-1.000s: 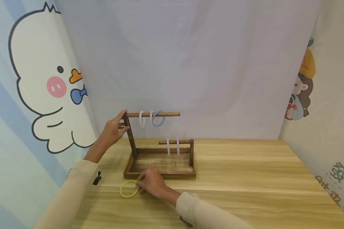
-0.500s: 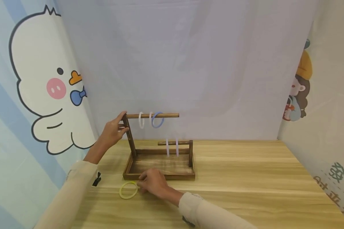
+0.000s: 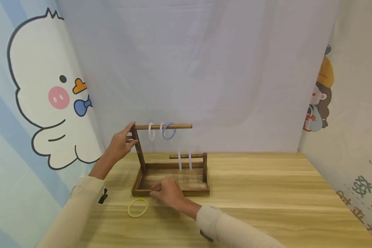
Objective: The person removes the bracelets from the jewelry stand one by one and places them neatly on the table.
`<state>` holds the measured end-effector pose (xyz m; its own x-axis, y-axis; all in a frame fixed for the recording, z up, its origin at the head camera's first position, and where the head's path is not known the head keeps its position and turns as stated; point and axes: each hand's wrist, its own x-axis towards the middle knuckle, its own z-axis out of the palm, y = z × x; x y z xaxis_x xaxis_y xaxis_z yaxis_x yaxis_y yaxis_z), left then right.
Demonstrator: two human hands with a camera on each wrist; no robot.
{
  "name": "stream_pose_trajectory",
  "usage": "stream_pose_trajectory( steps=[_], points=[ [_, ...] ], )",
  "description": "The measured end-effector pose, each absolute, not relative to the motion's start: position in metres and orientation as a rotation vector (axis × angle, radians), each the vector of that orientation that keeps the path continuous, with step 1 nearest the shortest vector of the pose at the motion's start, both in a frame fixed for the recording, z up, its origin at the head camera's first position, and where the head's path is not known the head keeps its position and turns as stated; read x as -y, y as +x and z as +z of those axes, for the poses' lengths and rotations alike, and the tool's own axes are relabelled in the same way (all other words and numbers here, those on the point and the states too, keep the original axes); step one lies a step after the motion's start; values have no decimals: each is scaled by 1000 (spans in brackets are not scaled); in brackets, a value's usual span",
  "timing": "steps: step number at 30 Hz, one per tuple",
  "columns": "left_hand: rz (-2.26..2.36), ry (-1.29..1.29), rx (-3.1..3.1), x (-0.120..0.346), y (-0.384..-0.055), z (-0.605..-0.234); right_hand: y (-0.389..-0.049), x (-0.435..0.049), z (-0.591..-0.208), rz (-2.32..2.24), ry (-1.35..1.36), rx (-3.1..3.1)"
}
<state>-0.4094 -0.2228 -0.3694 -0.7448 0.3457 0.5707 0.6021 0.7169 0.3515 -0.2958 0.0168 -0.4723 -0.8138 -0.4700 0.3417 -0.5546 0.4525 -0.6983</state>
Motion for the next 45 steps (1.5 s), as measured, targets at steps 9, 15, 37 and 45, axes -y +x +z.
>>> stream_pose_trajectory(
  steps=[9, 15, 37, 45],
  points=[
    [-710, -733, 2452, 223, -408, -368, -309, -26, -456, 1245, 933, 2497],
    [-709, -714, 2469, 223, -407, -367, -317, -29, -442, 1238, 851, 2477],
    [-765, -743, 2402, 228, -409, -370, -343, -40, -392, 1318, 656, 2342],
    [-763, -734, 2406, 228, -407, -369, -352, -45, -379, 1375, 609, 2236]
  ],
)
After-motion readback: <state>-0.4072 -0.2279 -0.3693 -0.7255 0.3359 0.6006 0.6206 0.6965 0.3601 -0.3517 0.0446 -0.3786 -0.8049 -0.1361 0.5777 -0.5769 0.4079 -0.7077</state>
